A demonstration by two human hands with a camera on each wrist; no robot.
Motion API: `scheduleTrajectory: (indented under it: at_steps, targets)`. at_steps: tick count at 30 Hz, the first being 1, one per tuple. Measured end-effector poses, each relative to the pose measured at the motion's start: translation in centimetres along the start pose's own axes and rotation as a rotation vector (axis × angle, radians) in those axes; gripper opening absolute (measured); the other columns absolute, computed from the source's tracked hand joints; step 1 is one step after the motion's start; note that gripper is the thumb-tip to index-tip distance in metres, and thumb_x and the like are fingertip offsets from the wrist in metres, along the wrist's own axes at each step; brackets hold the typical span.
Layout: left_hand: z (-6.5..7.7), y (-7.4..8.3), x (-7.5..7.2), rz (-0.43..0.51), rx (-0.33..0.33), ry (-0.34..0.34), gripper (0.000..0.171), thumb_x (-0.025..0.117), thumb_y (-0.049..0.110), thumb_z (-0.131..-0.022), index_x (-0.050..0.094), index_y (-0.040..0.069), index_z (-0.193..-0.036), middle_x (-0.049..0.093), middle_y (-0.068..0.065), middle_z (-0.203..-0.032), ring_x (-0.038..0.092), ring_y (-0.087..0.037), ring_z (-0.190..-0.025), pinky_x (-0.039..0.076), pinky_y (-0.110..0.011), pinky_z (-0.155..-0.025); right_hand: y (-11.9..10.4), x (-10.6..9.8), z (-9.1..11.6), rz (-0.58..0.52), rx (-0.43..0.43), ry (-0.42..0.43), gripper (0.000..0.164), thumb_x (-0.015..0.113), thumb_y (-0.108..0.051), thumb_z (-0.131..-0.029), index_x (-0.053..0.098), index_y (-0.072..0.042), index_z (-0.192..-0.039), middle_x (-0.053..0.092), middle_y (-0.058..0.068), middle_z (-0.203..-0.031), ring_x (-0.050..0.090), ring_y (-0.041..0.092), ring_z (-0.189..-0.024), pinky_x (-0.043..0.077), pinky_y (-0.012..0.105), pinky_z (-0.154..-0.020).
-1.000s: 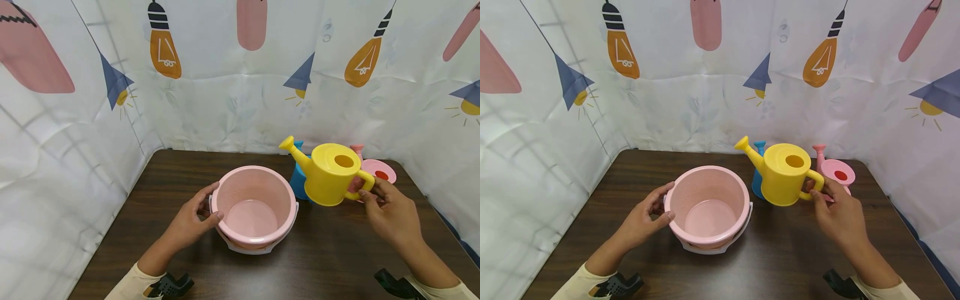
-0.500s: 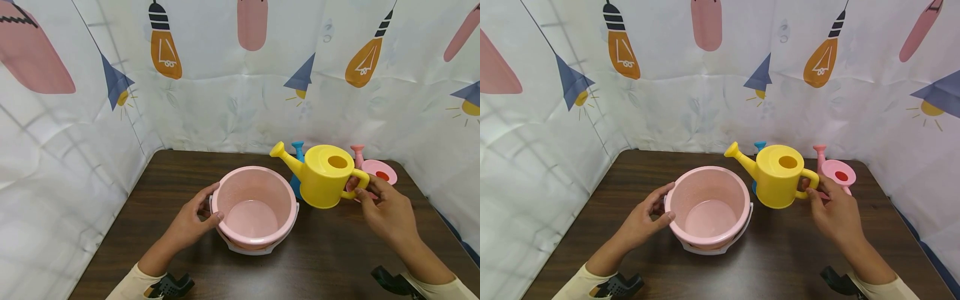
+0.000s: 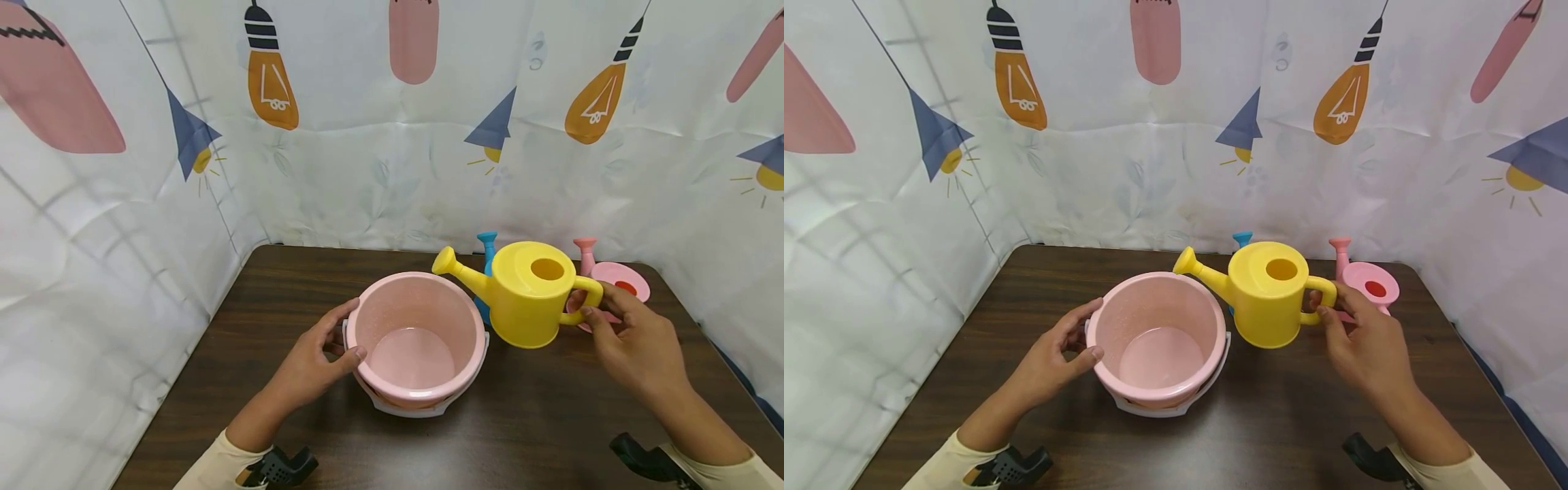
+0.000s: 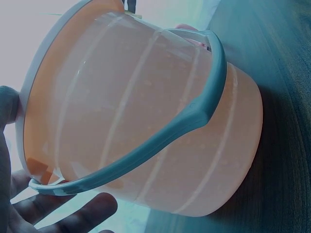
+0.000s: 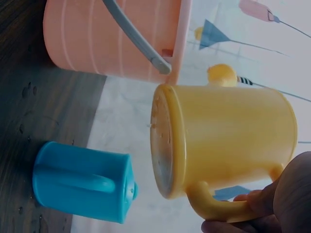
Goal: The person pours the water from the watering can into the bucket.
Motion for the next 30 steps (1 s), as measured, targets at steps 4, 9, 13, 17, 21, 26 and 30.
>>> scheduleTrajectory:
  at_steps: [4, 9, 13, 17, 21, 26, 30]
  targets:
    - [0.0, 0.0, 0.0, 0.001, 0.013, 0.006, 0.07, 0.073, 0.028, -0.094, 0.042, 0.023, -0.156, 0.064, -0.013, -0.119, 0.066, -0.021, -0.095, 0.055, -0.038, -0.079, -0.1, -0.2, -0.1, -0.001, -0.015, -0.004, 0.028, 0.075, 0.005, -0.088, 0.071, -0.006, -0.114, 0.074, 0.011, -0.1, 0.049, -0.024, -0.086, 0.042, 0.004, -0.065]
    - [0.1, 0.0, -0.1, -0.001, 0.009, 0.006, 0.069, 0.073, 0.028, -0.094, 0.043, 0.023, -0.156, 0.065, -0.013, -0.118, 0.066, -0.021, -0.095, 0.055, -0.038, -0.08, -0.3, -0.3, -0.2, 0.01, 0.0, -0.022, 0.025, 0.075, 0.003, -0.089, 0.071, -0.007, -0.112, 0.074, 0.012, -0.1, 0.049, -0.023, -0.085, 0.042, 0.004, -0.064]
    - [0.0, 0.0, -0.1, -0.007, -0.002, 0.009, 0.069, 0.073, 0.029, -0.094, 0.043, 0.024, -0.156, 0.065, -0.011, -0.118, 0.065, -0.021, -0.095, 0.055, -0.038, -0.079, -0.5, -0.4, -0.4, -0.005, -0.026, -0.028, 0.03, 0.075, 0.005, -0.087, 0.071, -0.004, -0.115, 0.074, 0.013, -0.099, 0.048, -0.026, -0.09, 0.041, 0.002, -0.07]
    - [0.0, 0.0, 0.0, -0.013, -0.01, 0.011, 0.069, 0.073, 0.03, -0.094, 0.043, 0.024, -0.156, 0.065, -0.01, -0.118, 0.065, -0.022, -0.095, 0.055, -0.039, -0.079, -0.7, -0.5, -0.5, -0.001, -0.056, -0.036, 0.036, 0.075, 0.006, -0.086, 0.07, -0.002, -0.121, 0.075, 0.015, -0.1, 0.066, -0.008, -0.088, 0.041, 0.002, -0.069]
    - [0.0, 0.0, 0.0, -0.014, -0.01, 0.01, 0.069, 0.073, 0.03, -0.093, 0.043, 0.024, -0.156, 0.065, -0.009, -0.117, 0.065, -0.022, -0.095, 0.055, -0.039, -0.079, -1.0, -0.6, -0.6, 0.013, -0.09, -0.033, 0.045, 0.076, 0.007, -0.085, 0.067, 0.002, -0.128, 0.075, 0.02, -0.1, 0.072, 0.009, -0.084, 0.043, 0.003, -0.066]
    - [0.0, 0.1, 0.0, -0.018, -0.012, 0.009, 0.07, 0.073, 0.031, -0.093, 0.043, 0.024, -0.156, 0.065, -0.009, -0.114, 0.065, -0.021, -0.095, 0.055, -0.038, -0.078, -1.3, -0.7, -0.9, 0.017, -0.126, -0.034, 0.049, 0.078, 0.007, -0.084, 0.065, 0.005, -0.131, 0.074, 0.023, -0.102, 0.071, 0.006, -0.084, 0.044, 0.004, -0.065]
    - [0.0, 0.1, 0.1, -0.018, -0.019, 0.009, 0.07, 0.073, 0.032, -0.093, 0.043, 0.025, -0.156, 0.065, -0.009, -0.115, 0.064, -0.022, -0.095, 0.055, -0.038, -0.077, -1.5, -0.9, -1.4, 0.035, -0.173, -0.043, 0.05, 0.078, 0.01, -0.081, 0.064, 0.008, -0.13, 0.074, 0.024, -0.102, 0.074, 0.038, -0.079, 0.043, 0.003, -0.066]
Point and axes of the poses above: each hand's wrist, its own z-axis away from the middle knuckle, its own x-axis out of the palm, y = z × x, the point moved 1 cm from there along -z, towards the middle knuckle
